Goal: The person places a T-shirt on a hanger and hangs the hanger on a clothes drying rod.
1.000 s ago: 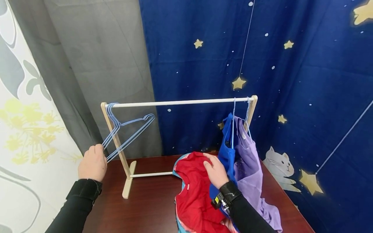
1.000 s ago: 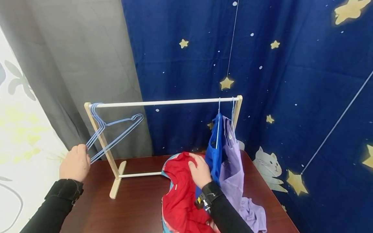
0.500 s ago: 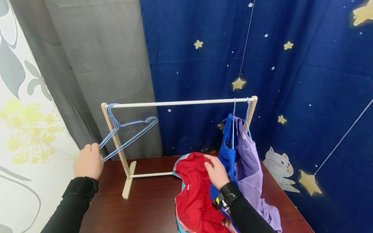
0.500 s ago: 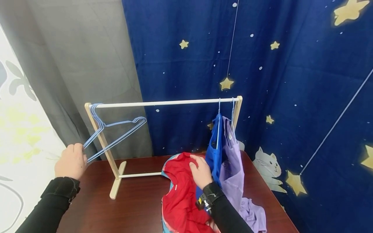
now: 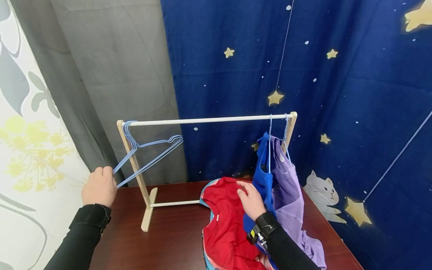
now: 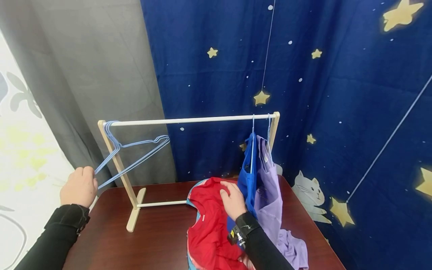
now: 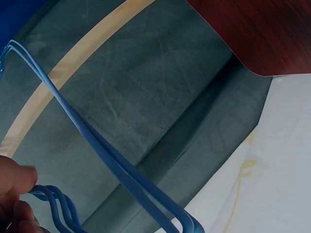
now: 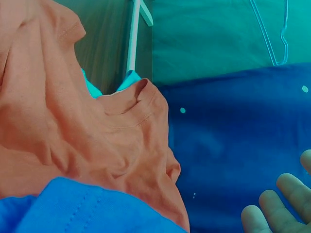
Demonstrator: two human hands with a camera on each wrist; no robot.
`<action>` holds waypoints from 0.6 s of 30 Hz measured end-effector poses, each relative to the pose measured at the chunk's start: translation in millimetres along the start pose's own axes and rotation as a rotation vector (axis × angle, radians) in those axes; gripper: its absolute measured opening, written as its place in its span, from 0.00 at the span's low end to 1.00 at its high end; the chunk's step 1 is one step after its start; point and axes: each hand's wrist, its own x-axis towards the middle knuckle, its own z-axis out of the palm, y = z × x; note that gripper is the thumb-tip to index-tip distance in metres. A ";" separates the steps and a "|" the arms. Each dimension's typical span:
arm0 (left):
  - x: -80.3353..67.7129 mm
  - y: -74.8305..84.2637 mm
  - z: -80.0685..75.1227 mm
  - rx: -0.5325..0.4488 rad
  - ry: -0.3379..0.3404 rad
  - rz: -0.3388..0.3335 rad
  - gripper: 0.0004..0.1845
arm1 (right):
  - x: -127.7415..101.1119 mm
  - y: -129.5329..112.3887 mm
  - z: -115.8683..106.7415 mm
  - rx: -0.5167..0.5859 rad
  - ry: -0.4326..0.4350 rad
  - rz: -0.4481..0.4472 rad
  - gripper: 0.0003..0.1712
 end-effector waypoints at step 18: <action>2.0 -4.2 1.2 -0.008 -0.007 0.040 0.12 | -0.7 2.3 1.3 -0.008 -0.019 0.030 0.17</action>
